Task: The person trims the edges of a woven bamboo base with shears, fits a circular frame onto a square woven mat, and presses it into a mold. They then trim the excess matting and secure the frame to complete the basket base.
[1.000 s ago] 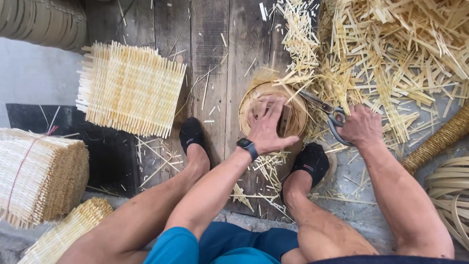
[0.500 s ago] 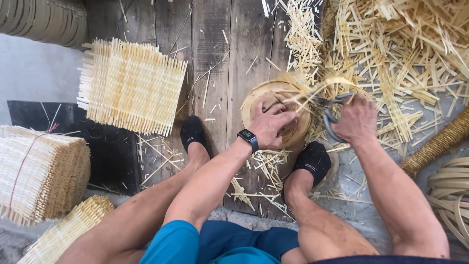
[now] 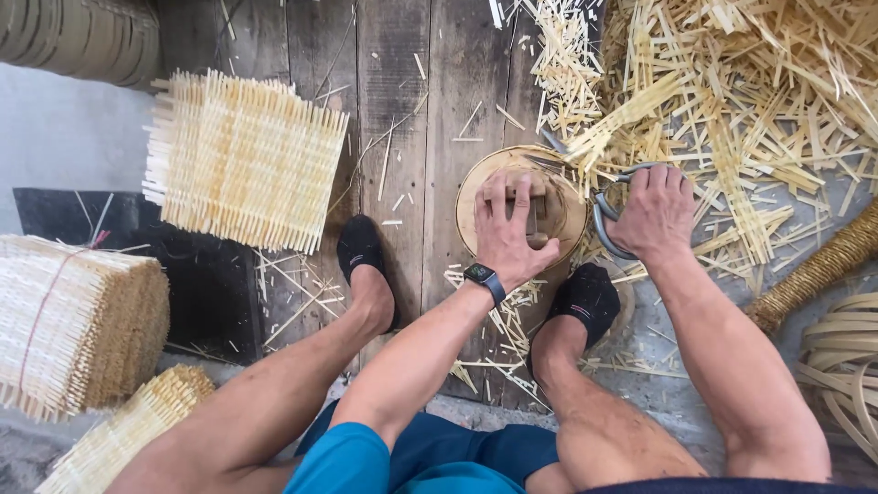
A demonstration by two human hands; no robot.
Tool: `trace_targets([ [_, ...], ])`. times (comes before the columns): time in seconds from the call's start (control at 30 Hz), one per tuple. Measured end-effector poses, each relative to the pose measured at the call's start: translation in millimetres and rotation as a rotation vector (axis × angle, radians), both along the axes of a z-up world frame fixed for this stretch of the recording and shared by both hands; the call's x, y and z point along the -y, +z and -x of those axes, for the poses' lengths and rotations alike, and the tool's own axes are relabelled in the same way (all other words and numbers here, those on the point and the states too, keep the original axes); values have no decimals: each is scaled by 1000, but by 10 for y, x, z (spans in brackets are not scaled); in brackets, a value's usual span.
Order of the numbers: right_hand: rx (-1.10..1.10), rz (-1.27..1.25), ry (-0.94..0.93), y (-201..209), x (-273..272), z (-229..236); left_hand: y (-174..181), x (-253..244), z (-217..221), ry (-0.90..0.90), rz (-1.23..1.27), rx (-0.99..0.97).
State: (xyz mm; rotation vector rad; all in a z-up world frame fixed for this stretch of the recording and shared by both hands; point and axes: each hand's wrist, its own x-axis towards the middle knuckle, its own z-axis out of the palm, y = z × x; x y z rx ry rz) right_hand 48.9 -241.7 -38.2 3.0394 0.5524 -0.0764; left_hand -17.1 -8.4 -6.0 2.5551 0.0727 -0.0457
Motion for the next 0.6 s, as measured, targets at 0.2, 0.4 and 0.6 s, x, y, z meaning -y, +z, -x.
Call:
trace_targets([
  [0.2, -439, -23, -130, -429, 430, 109, 76, -335, -180, -313, -38, -95],
  [0.4, -182, 49, -9, -195, 114, -74, 120, -337, -276, -469, -88, -166],
  [0.6, -667, -55, -337, -447, 548, -59, 24, -535, -357, -607, -58, -141],
])
